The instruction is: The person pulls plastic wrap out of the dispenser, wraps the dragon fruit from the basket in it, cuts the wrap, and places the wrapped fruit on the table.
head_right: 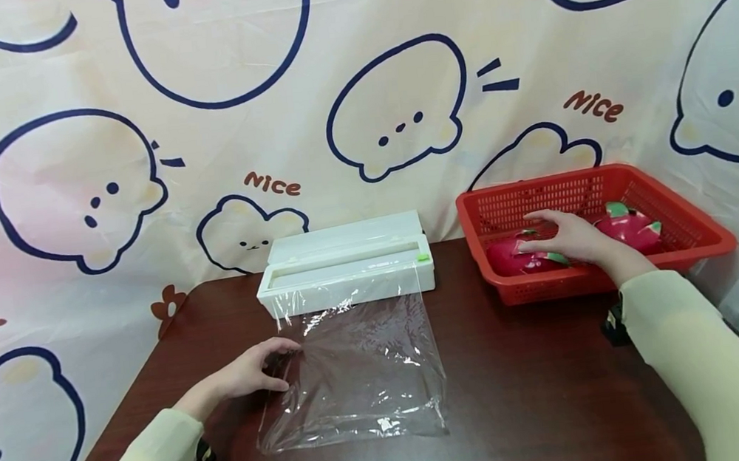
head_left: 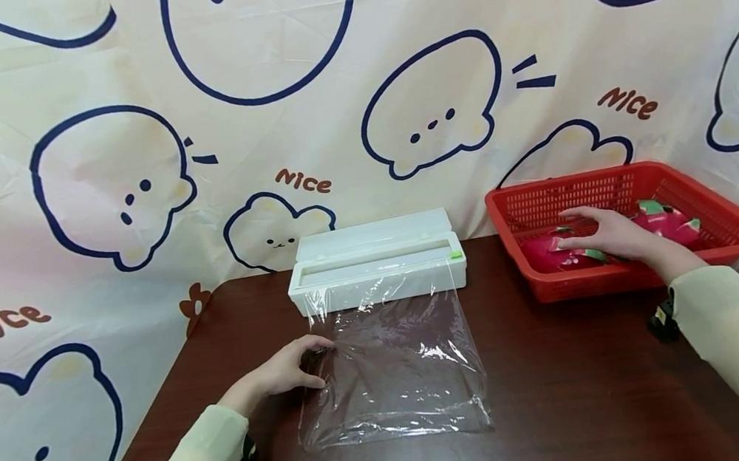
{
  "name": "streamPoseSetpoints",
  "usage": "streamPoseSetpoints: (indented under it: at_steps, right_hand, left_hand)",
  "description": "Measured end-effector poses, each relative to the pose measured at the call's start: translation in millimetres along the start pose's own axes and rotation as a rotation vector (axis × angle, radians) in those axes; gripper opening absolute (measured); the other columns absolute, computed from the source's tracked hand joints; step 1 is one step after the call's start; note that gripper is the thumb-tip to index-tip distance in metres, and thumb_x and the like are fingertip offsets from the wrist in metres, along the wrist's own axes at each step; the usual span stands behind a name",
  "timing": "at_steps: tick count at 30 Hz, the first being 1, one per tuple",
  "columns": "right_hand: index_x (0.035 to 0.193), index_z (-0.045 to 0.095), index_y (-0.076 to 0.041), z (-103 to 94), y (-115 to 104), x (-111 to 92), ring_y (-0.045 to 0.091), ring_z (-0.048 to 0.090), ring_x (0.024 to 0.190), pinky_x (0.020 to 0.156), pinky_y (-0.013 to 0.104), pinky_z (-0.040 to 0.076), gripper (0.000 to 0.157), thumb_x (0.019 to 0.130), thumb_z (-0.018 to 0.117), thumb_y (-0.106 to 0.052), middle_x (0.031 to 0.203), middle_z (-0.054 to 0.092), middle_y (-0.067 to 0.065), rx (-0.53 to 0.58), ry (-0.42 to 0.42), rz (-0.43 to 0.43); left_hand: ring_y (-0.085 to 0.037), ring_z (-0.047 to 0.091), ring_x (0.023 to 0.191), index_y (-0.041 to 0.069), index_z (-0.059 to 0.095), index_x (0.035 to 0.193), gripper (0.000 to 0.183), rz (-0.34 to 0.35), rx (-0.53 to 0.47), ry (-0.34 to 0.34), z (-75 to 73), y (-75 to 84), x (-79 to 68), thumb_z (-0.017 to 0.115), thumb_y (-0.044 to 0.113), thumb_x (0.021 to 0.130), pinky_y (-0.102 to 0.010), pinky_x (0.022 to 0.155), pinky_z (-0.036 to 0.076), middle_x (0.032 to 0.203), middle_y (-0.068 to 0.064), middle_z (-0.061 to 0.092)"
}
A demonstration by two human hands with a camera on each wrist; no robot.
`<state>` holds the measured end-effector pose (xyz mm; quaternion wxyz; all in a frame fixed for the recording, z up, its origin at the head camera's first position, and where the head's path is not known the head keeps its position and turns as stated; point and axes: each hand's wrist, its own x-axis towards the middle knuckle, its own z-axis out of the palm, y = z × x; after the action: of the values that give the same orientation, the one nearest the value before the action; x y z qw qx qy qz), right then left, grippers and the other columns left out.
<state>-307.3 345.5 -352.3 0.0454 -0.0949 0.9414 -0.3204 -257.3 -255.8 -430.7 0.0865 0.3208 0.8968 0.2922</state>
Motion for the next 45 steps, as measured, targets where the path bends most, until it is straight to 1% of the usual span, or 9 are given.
streamPoseSetpoints:
  at_steps: [4, 11, 17, 26, 30, 34, 36, 39, 45]
  right_hand:
    - [0.15, 0.03, -0.005, 5.1, 0.9, 4.6, 0.048, 0.034, 0.128, 0.097, 0.071, 0.028, 0.087, 0.087, 0.066, -0.053, 0.146, 0.035, 0.029, 0.0, -0.029, -0.004]
    - [0.15, 0.032, -0.007, 9.0, -1.4, 7.5, 0.046, 0.039, 0.12, 0.094, 0.069, 0.035, 0.091, 0.083, 0.068, -0.058, 0.144, 0.037, 0.029, -0.067, -0.076, -0.003]
    - [0.151, 0.031, -0.009, 8.6, -3.3, 14.9, 0.047, 0.038, 0.122, 0.094, 0.068, 0.036, 0.093, 0.081, 0.069, -0.058, 0.145, 0.036, 0.028, -0.055, -0.104, 0.001]
    - [0.152, 0.023, -0.008, 13.1, -0.9, 19.1, 0.05, 0.036, 0.122, 0.095, 0.069, 0.033, 0.102, 0.079, 0.068, -0.063, 0.146, 0.031, 0.031, -0.053, -0.155, 0.049]
    - [0.151, 0.018, -0.005, 13.0, -0.6, 21.2, 0.05, 0.033, 0.123, 0.097, 0.069, 0.032, 0.106, 0.078, 0.067, -0.065, 0.145, 0.029, 0.031, -0.042, -0.184, 0.093]
    - [0.146, 0.017, -0.002, 11.1, -1.0, 22.9, 0.049, 0.032, 0.121, 0.097, 0.067, 0.033, 0.105, 0.079, 0.066, -0.065, 0.141, 0.03, 0.031, -0.03, -0.228, 0.135]
    - [0.145, 0.018, -0.001, 10.4, -0.9, 23.6, 0.049, 0.032, 0.121, 0.097, 0.067, 0.034, 0.103, 0.079, 0.066, -0.065, 0.14, 0.031, 0.031, -0.031, -0.242, 0.135]
    - [0.143, 0.018, -0.002, 10.8, -0.1, 24.0, 0.049, 0.033, 0.12, 0.096, 0.066, 0.035, 0.102, 0.079, 0.066, -0.065, 0.138, 0.032, 0.03, -0.028, -0.246, 0.133]
    - [0.14, 0.023, -0.002, 14.5, 2.8, 24.1, 0.046, 0.038, 0.118, 0.095, 0.063, 0.038, 0.099, 0.078, 0.066, -0.067, 0.136, 0.037, 0.028, -0.019, -0.213, 0.12]
  left_hand:
    - [-0.033, 0.054, 0.108, -0.001, 0.058, 0.125, 0.059, 0.024, 0.01, 0.013, 1.3, 1.1, -0.5, 0.084, 0.008, 0.073, -0.049, 0.093, 0.043, 0.119, -0.014, 0.059]
    - [-0.035, 0.052, 0.112, 0.001, 0.057, 0.126, 0.06, -0.028, -0.011, -0.003, -0.2, 3.8, -1.0, 0.085, 0.009, 0.073, -0.053, 0.095, 0.04, 0.122, -0.014, 0.058]
    - [-0.035, 0.052, 0.111, 0.001, 0.057, 0.126, 0.06, -0.021, -0.014, 0.011, -2.5, 0.4, 0.3, 0.085, 0.009, 0.073, -0.052, 0.095, 0.04, 0.121, -0.013, 0.058]
    - [-0.034, 0.053, 0.112, 0.001, 0.058, 0.126, 0.06, -0.015, -0.013, 0.006, -1.1, -0.7, 1.0, 0.085, 0.01, 0.073, -0.052, 0.096, 0.04, 0.121, -0.013, 0.058]
    - [-0.035, 0.052, 0.112, 0.001, 0.058, 0.125, 0.06, -0.015, -0.01, 0.003, -1.2, 1.1, 1.2, 0.085, 0.01, 0.073, -0.053, 0.095, 0.04, 0.121, -0.013, 0.058]
    - [-0.035, 0.053, 0.112, 0.002, 0.057, 0.126, 0.059, -0.016, -0.004, 0.003, -1.8, 1.6, 1.1, 0.085, 0.01, 0.073, -0.052, 0.096, 0.04, 0.122, -0.013, 0.058]
    - [-0.034, 0.053, 0.112, 0.002, 0.058, 0.126, 0.059, -0.015, -0.002, 0.004, -1.8, 1.4, 1.0, 0.084, 0.009, 0.074, -0.052, 0.096, 0.04, 0.122, -0.013, 0.058]
    - [-0.033, 0.053, 0.112, 0.002, 0.058, 0.126, 0.059, -0.015, 0.001, 0.006, -1.4, 0.8, 0.9, 0.084, 0.009, 0.074, -0.051, 0.096, 0.04, 0.122, -0.012, 0.059]
    - [-0.035, 0.053, 0.112, 0.001, 0.057, 0.126, 0.059, -0.011, -0.016, -0.006, -0.7, 0.4, 1.7, 0.084, 0.009, 0.074, -0.052, 0.096, 0.04, 0.122, -0.014, 0.058]
